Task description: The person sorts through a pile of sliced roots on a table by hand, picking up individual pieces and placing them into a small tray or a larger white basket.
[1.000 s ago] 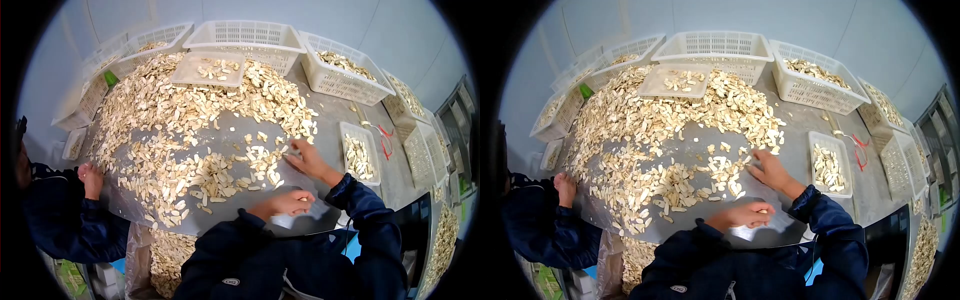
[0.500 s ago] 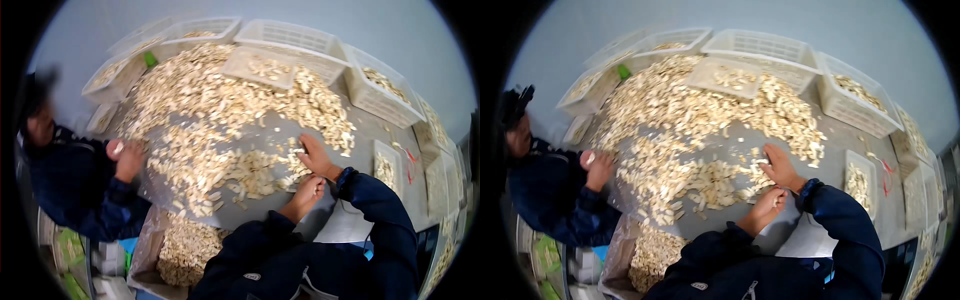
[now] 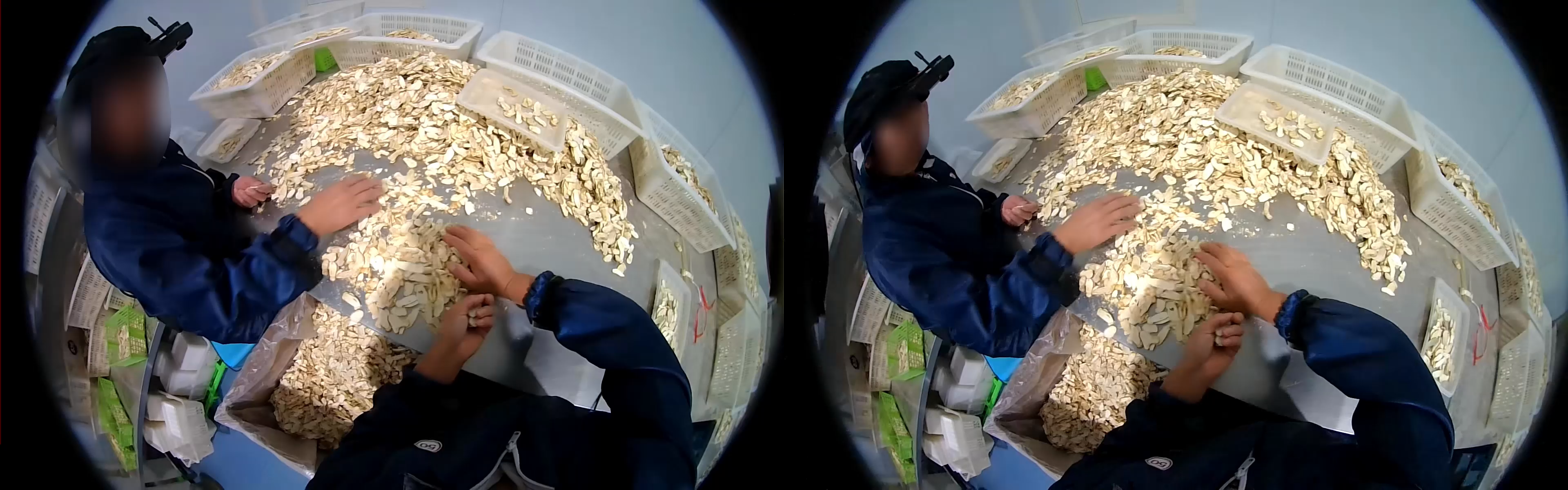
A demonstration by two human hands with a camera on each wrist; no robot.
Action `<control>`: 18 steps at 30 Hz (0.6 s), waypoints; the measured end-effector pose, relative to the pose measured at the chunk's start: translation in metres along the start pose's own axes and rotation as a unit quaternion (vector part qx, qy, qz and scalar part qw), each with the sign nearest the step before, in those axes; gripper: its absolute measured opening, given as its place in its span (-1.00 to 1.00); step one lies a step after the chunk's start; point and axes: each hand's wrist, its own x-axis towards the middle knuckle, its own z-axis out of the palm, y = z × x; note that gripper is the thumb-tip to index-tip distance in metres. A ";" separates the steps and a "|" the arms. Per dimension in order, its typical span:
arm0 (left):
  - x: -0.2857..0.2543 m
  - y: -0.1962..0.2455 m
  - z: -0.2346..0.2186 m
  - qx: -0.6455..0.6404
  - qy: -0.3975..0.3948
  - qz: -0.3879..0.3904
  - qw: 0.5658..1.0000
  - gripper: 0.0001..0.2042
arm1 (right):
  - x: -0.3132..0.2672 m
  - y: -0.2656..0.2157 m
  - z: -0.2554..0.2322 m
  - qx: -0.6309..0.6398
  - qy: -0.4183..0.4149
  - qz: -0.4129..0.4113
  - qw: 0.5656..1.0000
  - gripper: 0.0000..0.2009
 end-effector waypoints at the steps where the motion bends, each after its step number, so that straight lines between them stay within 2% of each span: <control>1: -0.009 0.007 -0.003 -0.011 0.004 0.014 1.000 -0.86 | 0.010 -0.010 0.006 0.004 0.002 -0.008 1.000 -0.48; 2: -0.019 0.014 -0.008 -0.014 0.002 0.026 1.000 -0.86 | 0.017 -0.020 0.011 0.036 0.005 -0.025 0.999 -0.49; 5: -0.044 0.036 -0.023 -0.019 -0.013 0.073 0.997 -0.87 | 0.032 -0.046 0.040 -0.022 0.043 -0.090 0.995 -0.46; 6: -0.052 0.042 -0.028 -0.020 -0.017 0.094 0.995 -0.87 | 0.037 -0.055 0.052 0.024 0.045 -0.020 0.999 -0.43; 9: -0.075 0.058 -0.030 -0.023 -0.033 0.146 0.989 -0.87 | 0.049 -0.067 0.065 0.177 0.030 -0.020 0.983 -0.41; 10: -0.081 0.063 -0.030 -0.015 -0.039 0.158 0.987 -0.85 | 0.045 -0.069 0.069 0.198 0.038 0.005 0.979 -0.41; 13: -0.093 0.066 -0.034 -0.009 -0.051 0.171 0.984 -0.76 | 0.018 -0.075 0.024 0.146 -0.002 0.071 0.987 -0.39; 15: -0.096 0.057 -0.036 -0.016 -0.087 0.157 0.984 -0.73 | -0.017 -0.053 -0.008 0.037 -0.020 0.054 0.998 -0.38; 17: -0.092 0.045 -0.031 0.007 -0.098 0.103 0.990 -0.74 | -0.052 -0.044 -0.055 -0.045 -0.056 0.065 0.995 -0.37; 18: -0.086 0.036 -0.032 0.011 -0.109 0.072 0.991 -0.74 | -0.074 -0.035 -0.069 -0.051 -0.045 0.093 0.993 -0.37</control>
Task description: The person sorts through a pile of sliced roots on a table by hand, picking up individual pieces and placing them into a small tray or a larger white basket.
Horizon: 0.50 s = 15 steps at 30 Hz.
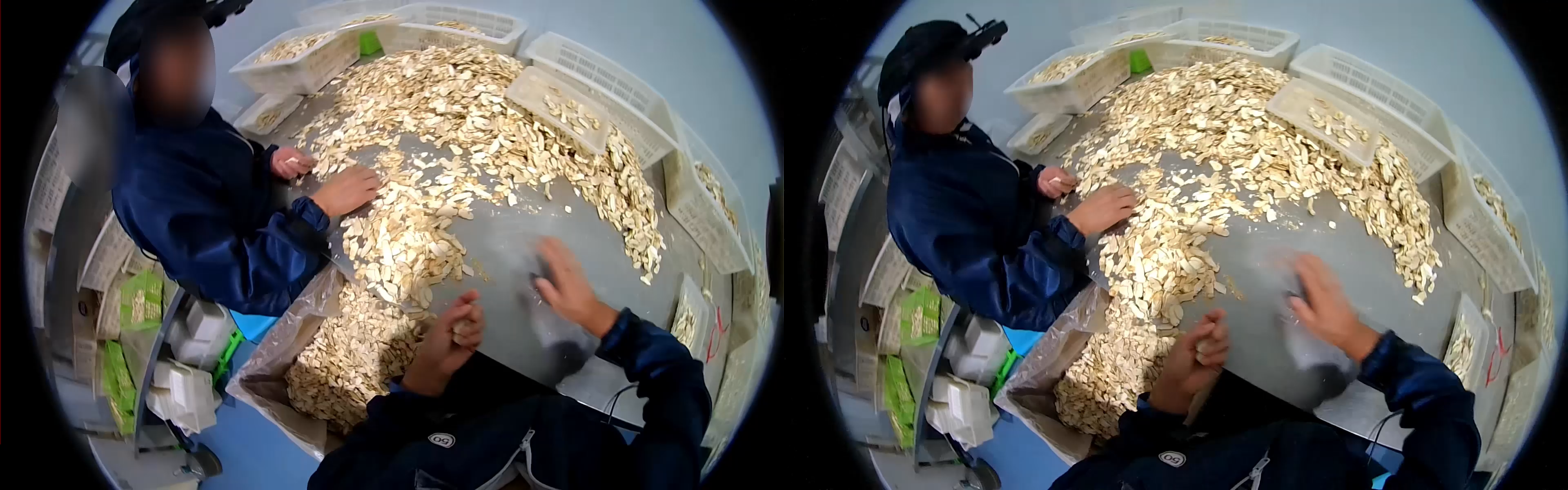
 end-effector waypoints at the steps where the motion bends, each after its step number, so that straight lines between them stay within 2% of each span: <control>1: 0.004 -0.010 -0.002 0.000 -0.011 -0.033 0.999 -0.75 | -0.024 0.016 -0.007 -0.003 0.009 0.031 0.999 -0.36; 3: 0.011 -0.030 -0.002 0.003 -0.007 -0.096 0.995 -0.76 | -0.071 0.048 -0.011 -0.024 0.029 0.105 0.994 -0.36; 5: 0.021 -0.043 -0.004 0.005 -0.013 -0.151 0.989 -0.76 | -0.105 0.055 -0.012 -0.054 0.034 0.110 0.992 -0.36; 7: 0.026 -0.050 -0.001 0.004 -0.022 -0.195 0.981 -0.76 | -0.108 0.047 -0.010 -0.069 0.038 0.117 0.990 -0.36; 8: 0.027 -0.052 0.001 0.034 -0.004 -0.199 0.979 -0.81 | -0.106 0.042 -0.001 -0.070 0.038 0.120 0.990 -0.36; 10: 0.027 -0.052 0.001 0.043 -0.047 -0.232 0.971 -0.85 | -0.085 0.020 0.013 -0.062 0.030 0.129 0.989 -0.35; 14: 0.013 -0.047 0.011 0.083 -0.153 -0.304 0.937 -0.86 | -0.023 -0.026 0.050 -0.017 0.016 0.041 0.999 -0.32; 15: 0.009 -0.046 0.015 0.095 -0.180 -0.301 0.932 -0.85 | -0.005 -0.039 0.062 0.005 0.022 0.023 0.999 -0.32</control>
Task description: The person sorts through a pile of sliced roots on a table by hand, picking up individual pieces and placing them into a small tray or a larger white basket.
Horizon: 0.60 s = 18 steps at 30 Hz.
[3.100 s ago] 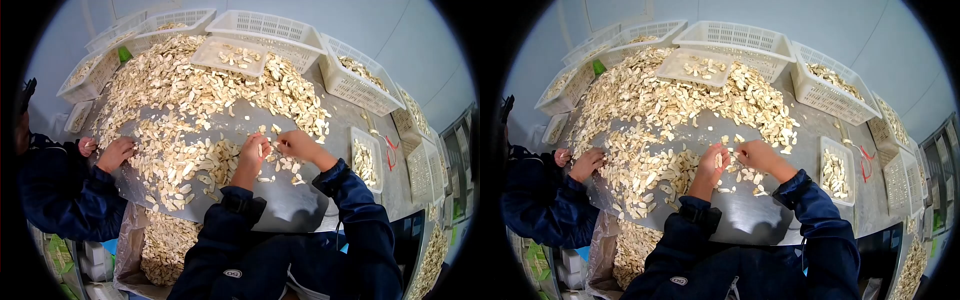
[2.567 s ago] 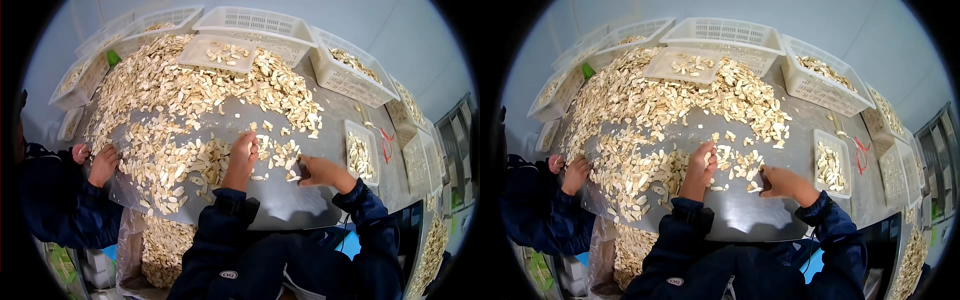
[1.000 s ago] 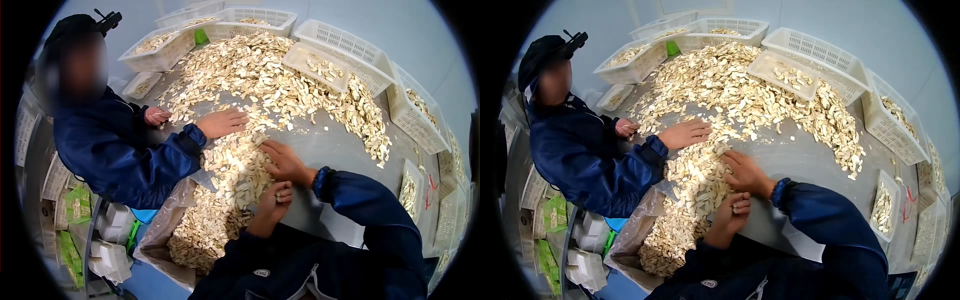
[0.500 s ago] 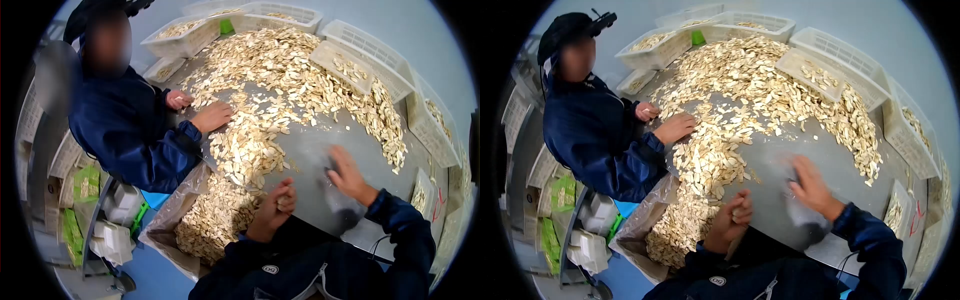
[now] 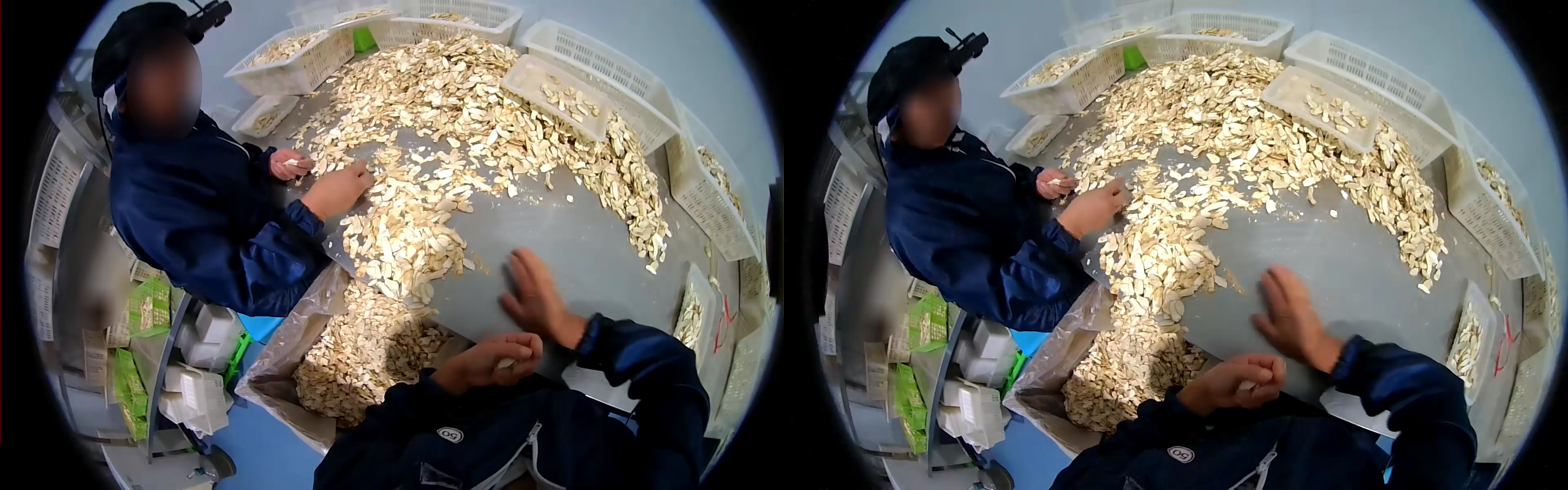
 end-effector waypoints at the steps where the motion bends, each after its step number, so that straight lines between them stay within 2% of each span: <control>1: -0.002 -0.002 0.005 0.020 -0.024 0.001 1.000 -0.84 | 0.015 -0.015 0.010 0.005 0.017 -0.025 1.000 -0.32; 2: -0.003 -0.004 0.009 0.040 -0.050 0.002 0.998 -0.83 | 0.029 -0.031 0.020 0.008 0.033 -0.050 0.998 -0.33; 3: -0.004 -0.010 0.012 0.052 -0.030 0.023 0.998 -0.80 | 0.042 -0.046 0.030 0.034 0.044 -0.054 0.997 -0.33; 6: -0.004 -0.012 0.020 0.086 -0.065 0.039 0.993 -0.79 | 0.077 -0.082 0.067 0.104 0.085 -0.104 0.985 -0.34; 10: -0.005 -0.014 0.026 0.099 -0.076 0.025 0.992 -0.75 | 0.080 -0.105 0.068 0.194 0.102 -0.120 0.968 -0.36; 12: -0.002 -0.014 0.033 0.097 -0.051 0.033 0.993 -0.76 | 0.066 -0.096 0.052 0.222 0.083 -0.129 0.963 -0.37; 13: 0.001 -0.013 0.037 0.095 -0.043 0.035 0.994 -0.76 | 0.061 -0.084 0.049 0.185 0.085 -0.140 0.969 -0.36; 16: 0.015 -0.006 0.051 0.080 0.031 -0.005 0.996 -0.77 | 0.027 -0.023 0.011 0.125 0.052 -0.136 0.981 -0.33; 17: 0.026 -0.005 0.032 0.116 -0.008 0.000 0.993 -0.78 | 0.016 -0.001 -0.007 0.086 0.057 -0.101 0.990 -0.33; 18: 0.042 -0.001 0.027 0.101 0.006 0.010 0.995 -0.78 | 0.007 0.021 -0.029 0.047 0.061 -0.066 0.995 -0.33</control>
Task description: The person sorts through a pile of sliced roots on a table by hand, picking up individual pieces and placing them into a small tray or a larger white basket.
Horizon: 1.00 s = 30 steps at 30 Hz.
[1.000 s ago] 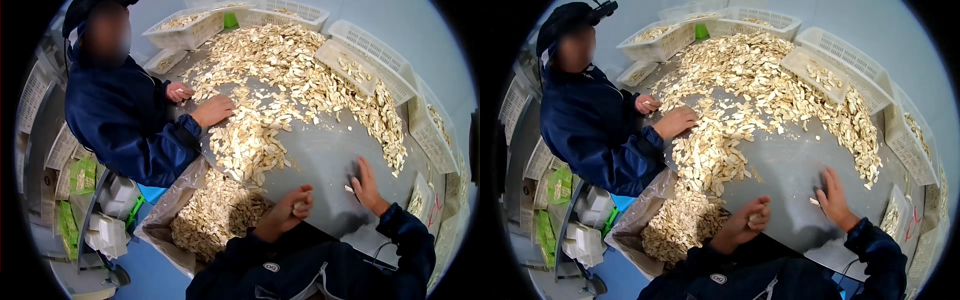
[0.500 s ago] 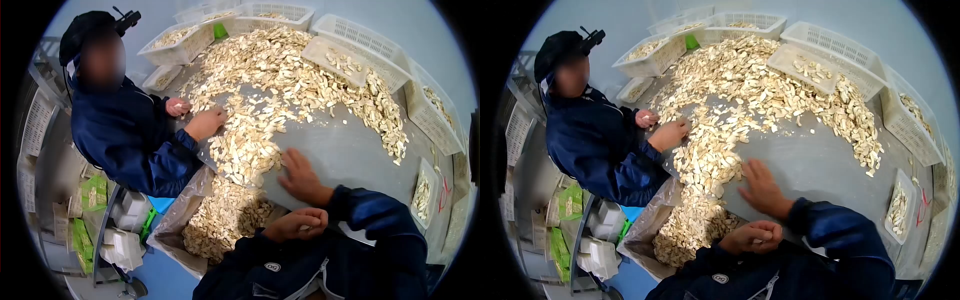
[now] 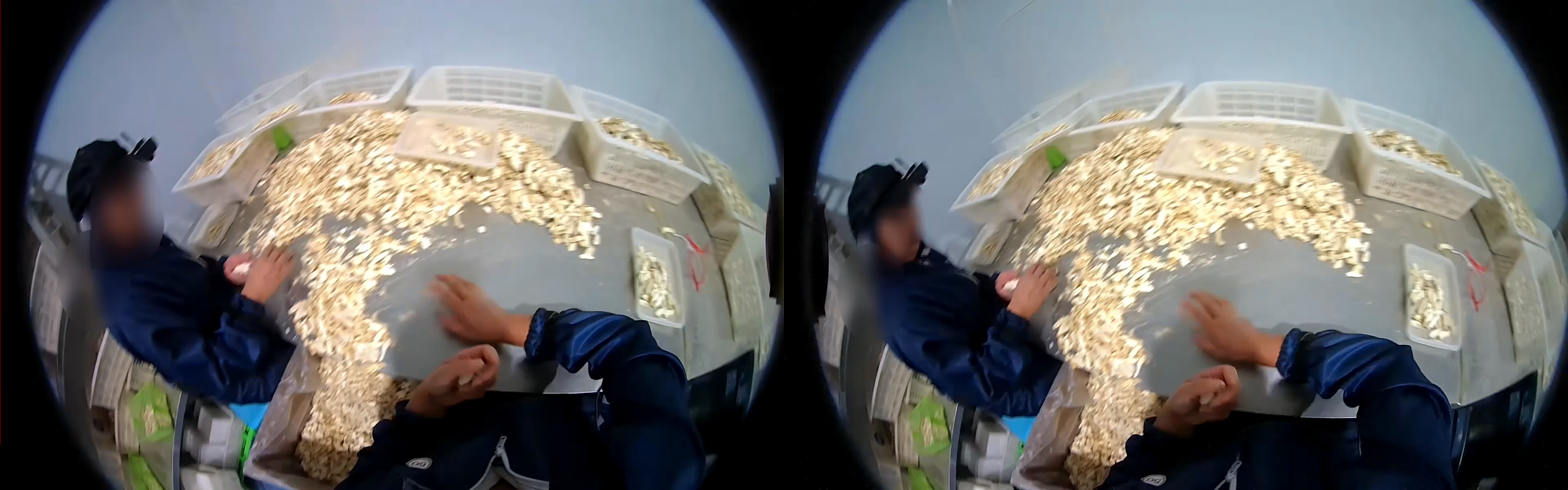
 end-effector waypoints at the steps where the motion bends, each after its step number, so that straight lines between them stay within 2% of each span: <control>1: 0.016 0.004 -0.003 -0.015 0.018 0.008 1.000 -0.79 | -0.010 0.017 -0.025 -0.038 0.003 0.032 0.999 -0.33; 2: 0.032 0.009 -0.002 -0.030 0.040 0.017 0.999 -0.79 | -0.023 0.049 -0.038 -0.096 0.045 0.050 0.993 -0.32; 3: 0.051 0.019 0.007 -0.133 0.076 0.006 0.988 -0.84 | -0.036 0.083 -0.048 -0.151 0.088 0.067 0.982 -0.32; 6: 0.115 0.030 -0.019 -0.140 0.110 0.036 0.983 -0.87 | -0.062 0.133 -0.107 -0.220 0.171 0.187 0.942 -0.36; 7: 0.132 0.032 -0.034 -0.155 0.070 0.026 0.985 -0.88 | -0.068 0.147 -0.124 -0.227 0.191 0.212 0.931 -0.37; 9: 0.159 0.034 -0.060 -0.149 0.062 0.021 0.987 -0.88 | -0.075 0.165 -0.150 -0.254 0.223 0.244 0.909 -0.39; 14: 0.175 0.025 -0.089 -0.082 0.114 -0.005 0.990 -0.87 | -0.073 0.212 -0.184 -0.253 0.190 0.250 0.915 -0.41; 16: 0.171 0.027 -0.093 -0.070 0.108 -0.013 0.992 -0.87 | -0.057 0.226 -0.188 -0.239 0.173 0.249 0.922 -0.41; 21: 0.171 0.045 -0.089 -0.058 0.208 0.029 0.976 -0.87 | 0.009 0.258 -0.179 -0.241 0.180 0.215 0.929 -0.39; 22: 0.171 0.046 -0.090 -0.063 0.221 0.038 0.973 -0.87 | 0.025 0.257 -0.179 -0.234 0.156 0.213 0.936 -0.40; 24: 0.173 0.048 -0.093 -0.056 0.220 0.055 0.972 -0.87 | 0.056 0.258 -0.189 -0.226 0.116 0.203 0.946 -0.41; 25: 0.172 0.048 -0.097 -0.052 0.220 0.063 0.972 -0.87 | 0.068 0.268 -0.187 -0.210 0.142 0.163 0.953 -0.43; 28: 0.172 0.051 -0.117 -0.070 0.175 0.049 0.981 -0.83 | 0.098 0.286 -0.181 -0.230 0.159 0.179 0.943 -0.44; 30: 0.173 0.052 -0.120 -0.085 0.182 0.050 0.978 -0.83 | 0.113 0.295 -0.184 -0.209 0.152 0.224 0.940 -0.43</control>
